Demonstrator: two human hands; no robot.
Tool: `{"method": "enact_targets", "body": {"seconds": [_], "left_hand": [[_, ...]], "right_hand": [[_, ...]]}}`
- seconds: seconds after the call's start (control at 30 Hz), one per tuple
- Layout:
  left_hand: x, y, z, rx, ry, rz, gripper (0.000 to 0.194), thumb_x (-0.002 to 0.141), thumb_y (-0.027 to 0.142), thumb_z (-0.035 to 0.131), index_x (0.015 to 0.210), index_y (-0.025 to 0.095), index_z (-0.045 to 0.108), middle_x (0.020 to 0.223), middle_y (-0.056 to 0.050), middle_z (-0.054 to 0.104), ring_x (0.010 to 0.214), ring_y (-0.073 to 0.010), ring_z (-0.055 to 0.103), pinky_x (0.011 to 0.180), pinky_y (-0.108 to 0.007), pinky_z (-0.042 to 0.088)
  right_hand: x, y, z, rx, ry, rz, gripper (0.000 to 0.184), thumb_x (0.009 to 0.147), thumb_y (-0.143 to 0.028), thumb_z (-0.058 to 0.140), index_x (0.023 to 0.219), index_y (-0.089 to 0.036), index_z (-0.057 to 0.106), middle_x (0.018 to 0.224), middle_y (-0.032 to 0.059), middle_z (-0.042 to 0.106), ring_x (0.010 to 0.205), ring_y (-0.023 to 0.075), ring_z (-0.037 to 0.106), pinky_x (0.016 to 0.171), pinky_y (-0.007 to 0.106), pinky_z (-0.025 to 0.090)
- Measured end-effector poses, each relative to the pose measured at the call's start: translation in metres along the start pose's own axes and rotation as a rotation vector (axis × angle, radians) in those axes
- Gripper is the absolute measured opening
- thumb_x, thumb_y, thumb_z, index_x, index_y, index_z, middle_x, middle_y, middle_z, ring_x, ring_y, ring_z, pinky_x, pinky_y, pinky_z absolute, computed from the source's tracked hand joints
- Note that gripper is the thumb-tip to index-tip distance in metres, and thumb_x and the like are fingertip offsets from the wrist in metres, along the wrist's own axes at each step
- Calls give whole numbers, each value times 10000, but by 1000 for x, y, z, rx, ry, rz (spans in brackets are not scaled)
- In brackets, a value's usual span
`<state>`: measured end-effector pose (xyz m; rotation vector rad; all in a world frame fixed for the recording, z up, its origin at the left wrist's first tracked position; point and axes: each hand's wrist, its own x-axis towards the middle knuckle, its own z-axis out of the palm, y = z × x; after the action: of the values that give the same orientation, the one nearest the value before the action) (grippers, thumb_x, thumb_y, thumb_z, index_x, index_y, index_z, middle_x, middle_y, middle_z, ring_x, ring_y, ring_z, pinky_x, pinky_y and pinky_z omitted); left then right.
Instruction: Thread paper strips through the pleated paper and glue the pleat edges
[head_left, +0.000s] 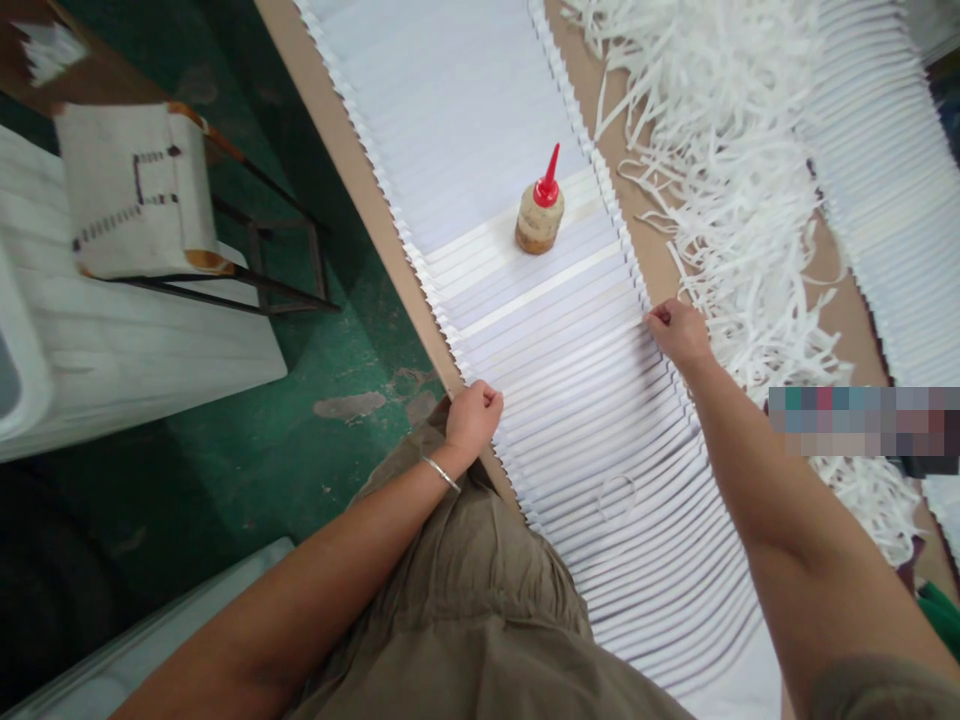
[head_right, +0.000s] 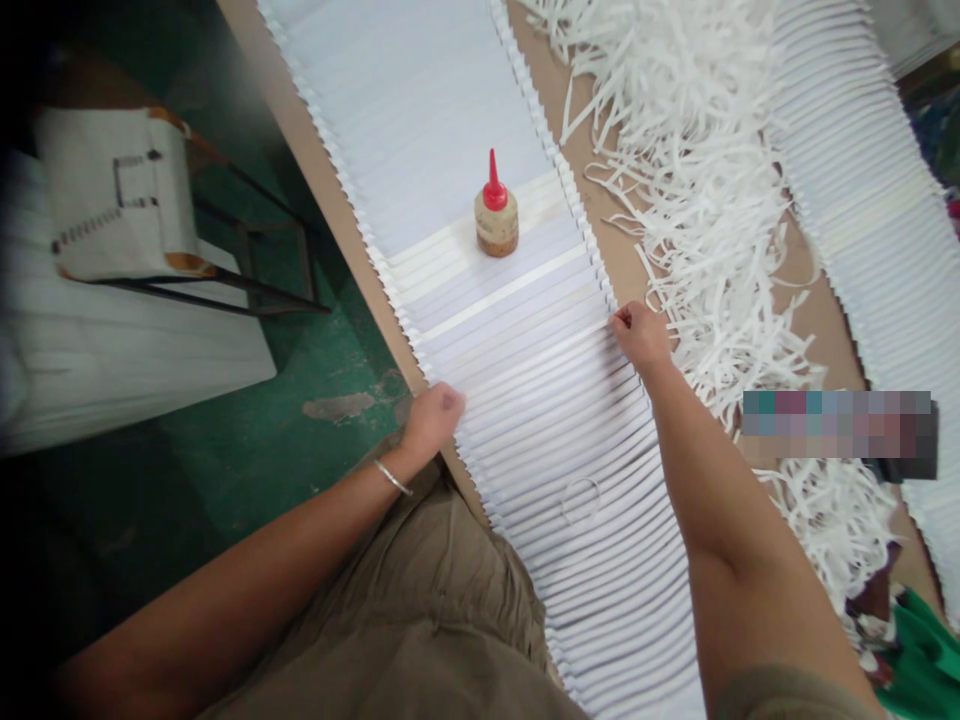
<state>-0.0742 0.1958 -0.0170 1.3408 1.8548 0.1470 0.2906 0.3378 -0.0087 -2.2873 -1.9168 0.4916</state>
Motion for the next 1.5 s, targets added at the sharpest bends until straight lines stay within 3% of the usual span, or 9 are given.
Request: {"method": "enact_targets", "body": {"seconds": [0.27,0.5,0.73,0.83,0.97,1.13,1.27,1.4,1.5], "left_hand": [[0,5,-2,74,-6,6,222,948,280,558,737,211,552,791,-52,685,778,-200,641,751,-282,451],[-11,-5,-16,36,35,36,175,941,307,575,796,223,523,712,-12,623,694,-181,606,683,-264,403],[-29,-27,-23,-194,-3,109,183,936,349,536,803,225,508,652,23,565,620,-153,550,601,-244,362],[-34,-26,-22,-242,-16,116,173,931,353,529,817,224,527,656,20,573,620,-152,555,596,-243,368],[-37,-15,-15,-300,-65,187,133,922,309,522,852,214,583,665,15,590,626,-153,562,608,-251,400],[-46,25,9,-433,-276,273,170,919,306,526,941,204,660,831,-31,693,631,-151,618,614,-276,475],[-63,62,27,-568,-484,291,264,935,358,539,1109,200,658,1088,-86,725,566,-137,629,605,-312,513],[-75,72,29,-461,-562,332,160,926,309,524,830,216,611,736,-36,691,566,-164,617,625,-319,505],[-77,61,22,-324,-524,358,186,899,273,509,731,205,556,585,6,595,549,-157,580,602,-292,457]], "right_hand": [[0,-13,10,-112,-37,12,191,867,-332,582,932,-198,702,894,126,733,833,269,624,754,355,458],[4,14,-9,-182,171,241,294,908,-327,498,1066,-182,700,956,141,707,820,270,602,750,370,440],[28,22,-4,-25,191,289,267,846,-381,562,945,-172,697,1110,187,670,981,298,610,883,425,478],[24,15,-8,211,253,367,134,785,-334,582,771,-207,623,990,174,687,1011,312,622,905,436,485],[-23,10,-20,444,235,423,215,758,-438,595,693,-241,537,680,69,637,775,253,630,694,360,515],[-145,-20,-10,766,90,461,372,771,-594,623,765,-234,532,676,21,640,532,136,544,457,256,422],[-232,-66,15,1398,-111,615,395,715,-502,811,822,-246,529,592,-67,489,447,74,392,386,201,292],[-275,-103,36,1576,-108,733,442,695,-495,850,852,-242,524,577,-99,432,442,56,328,403,184,243],[-288,-117,35,1383,-87,697,437,744,-583,789,827,-223,554,580,-76,473,463,79,363,436,219,278]]}}
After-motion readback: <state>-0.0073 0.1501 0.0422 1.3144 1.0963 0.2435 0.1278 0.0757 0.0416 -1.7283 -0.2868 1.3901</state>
